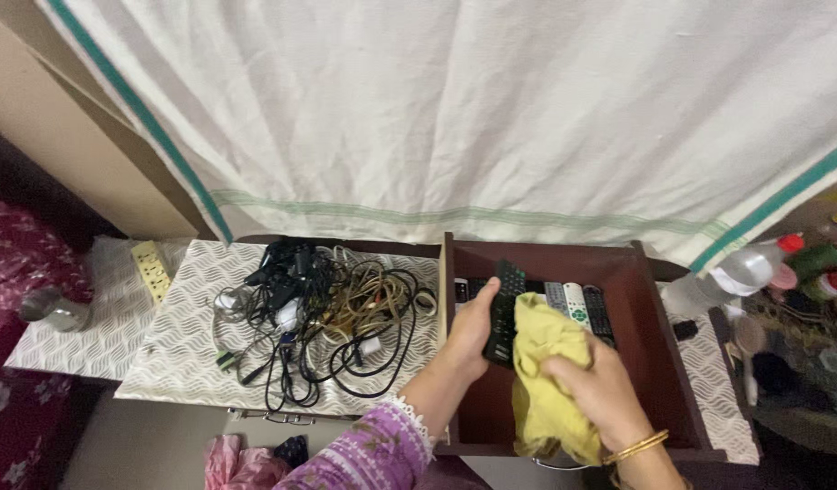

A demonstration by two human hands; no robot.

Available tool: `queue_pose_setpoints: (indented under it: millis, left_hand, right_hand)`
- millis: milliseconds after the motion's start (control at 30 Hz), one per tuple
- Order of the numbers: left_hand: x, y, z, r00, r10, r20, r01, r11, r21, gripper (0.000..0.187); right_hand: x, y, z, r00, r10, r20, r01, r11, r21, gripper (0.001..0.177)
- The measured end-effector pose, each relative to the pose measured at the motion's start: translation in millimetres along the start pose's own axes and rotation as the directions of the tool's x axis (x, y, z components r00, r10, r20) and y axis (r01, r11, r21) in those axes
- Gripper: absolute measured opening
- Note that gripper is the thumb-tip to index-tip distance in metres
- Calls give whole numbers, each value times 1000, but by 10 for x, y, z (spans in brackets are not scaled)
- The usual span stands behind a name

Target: The person wipes several remote controls with a cloth, places them in a drawer, and then untangles and coils multiple cables by hand.

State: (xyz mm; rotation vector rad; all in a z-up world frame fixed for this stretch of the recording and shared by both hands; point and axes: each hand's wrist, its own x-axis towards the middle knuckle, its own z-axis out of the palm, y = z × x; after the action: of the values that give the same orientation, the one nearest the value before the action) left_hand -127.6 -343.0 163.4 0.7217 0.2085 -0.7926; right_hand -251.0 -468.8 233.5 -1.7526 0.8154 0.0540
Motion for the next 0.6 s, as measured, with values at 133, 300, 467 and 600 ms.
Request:
queue_pose_setpoints:
  millis: [133,300,467,600]
  left_hand:
    - [43,-26,-35,999,-49,11,48,995,82,43]
    - [39,-78,71,995,-101,11,94,957,274,47]
    - [369,-68,-51,989,31,-142,19,940,341,55]
    - [811,-55,-391,948,152,-279,-4,884,467,60]
  right_hand:
    - [260,-70,-190,971,-159,-179,191,964,184,40]
    - [625,-239,-99,943,-244,-227,301,914,270,37]
    - [611,-59,162,992,-53,-115,77,973,216,38]
    - [542,272,155,993,23,117,-68,917,393,47]
